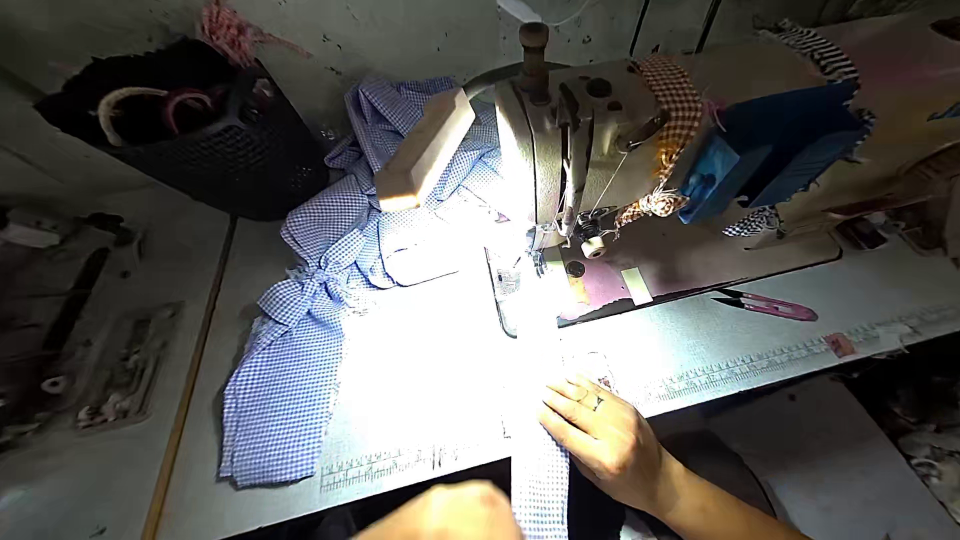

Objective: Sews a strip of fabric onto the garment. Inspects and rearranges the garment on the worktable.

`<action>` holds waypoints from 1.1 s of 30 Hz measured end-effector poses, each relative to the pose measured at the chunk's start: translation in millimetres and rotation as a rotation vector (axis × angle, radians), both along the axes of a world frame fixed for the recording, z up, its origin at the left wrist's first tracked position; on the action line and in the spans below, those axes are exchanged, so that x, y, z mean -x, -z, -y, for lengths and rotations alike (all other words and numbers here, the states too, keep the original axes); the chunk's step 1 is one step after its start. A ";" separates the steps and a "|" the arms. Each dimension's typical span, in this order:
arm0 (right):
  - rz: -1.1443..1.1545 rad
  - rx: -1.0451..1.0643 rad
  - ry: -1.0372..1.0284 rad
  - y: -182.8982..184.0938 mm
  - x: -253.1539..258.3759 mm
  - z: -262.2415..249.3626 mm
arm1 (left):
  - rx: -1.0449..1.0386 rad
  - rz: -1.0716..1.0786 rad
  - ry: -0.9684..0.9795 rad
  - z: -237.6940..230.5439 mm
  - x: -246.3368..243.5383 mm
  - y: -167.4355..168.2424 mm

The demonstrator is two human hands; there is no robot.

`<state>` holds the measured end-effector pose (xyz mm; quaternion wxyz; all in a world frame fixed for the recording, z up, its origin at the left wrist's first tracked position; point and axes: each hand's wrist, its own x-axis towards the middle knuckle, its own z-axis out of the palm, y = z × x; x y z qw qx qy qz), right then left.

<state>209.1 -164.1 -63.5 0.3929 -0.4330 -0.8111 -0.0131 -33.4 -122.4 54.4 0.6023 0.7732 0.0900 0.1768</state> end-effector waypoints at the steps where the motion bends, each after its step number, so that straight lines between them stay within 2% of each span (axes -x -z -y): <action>1: -0.004 0.004 0.000 0.4 -0.4 1.1 | -0.036 -0.043 -0.044 -14.5 -7.1 2.9; 2: 0.001 0.000 0.002 0.6 -0.5 1.8 | -0.125 -0.086 -0.132 -31.9 -17.9 8.9; 4: -0.002 -0.005 0.001 1.7 0.0 2.9 | -0.494 -0.223 -0.354 -72.3 -42.8 37.8; 5: -0.011 -0.006 -0.001 3.0 -0.1 4.2 | -0.676 -0.300 -0.403 -91.4 -52.0 54.0; 7: -0.011 -0.009 -0.008 3.8 -1.3 5.0 | -0.831 -0.371 -0.388 -115.4 -62.2 72.7; 10: -0.025 -0.001 -0.028 4.6 -2.0 7.9 | -0.902 -0.349 -0.379 -119.4 -64.3 84.6; 23: -0.071 -0.013 -0.248 10.2 0.6 37.5 | -1.005 -0.397 -0.372 -115.9 -66.1 82.2; 33: -0.117 -0.030 -0.214 11.1 3.8 39.1 | -1.032 -0.367 -0.376 -115.9 -66.6 83.0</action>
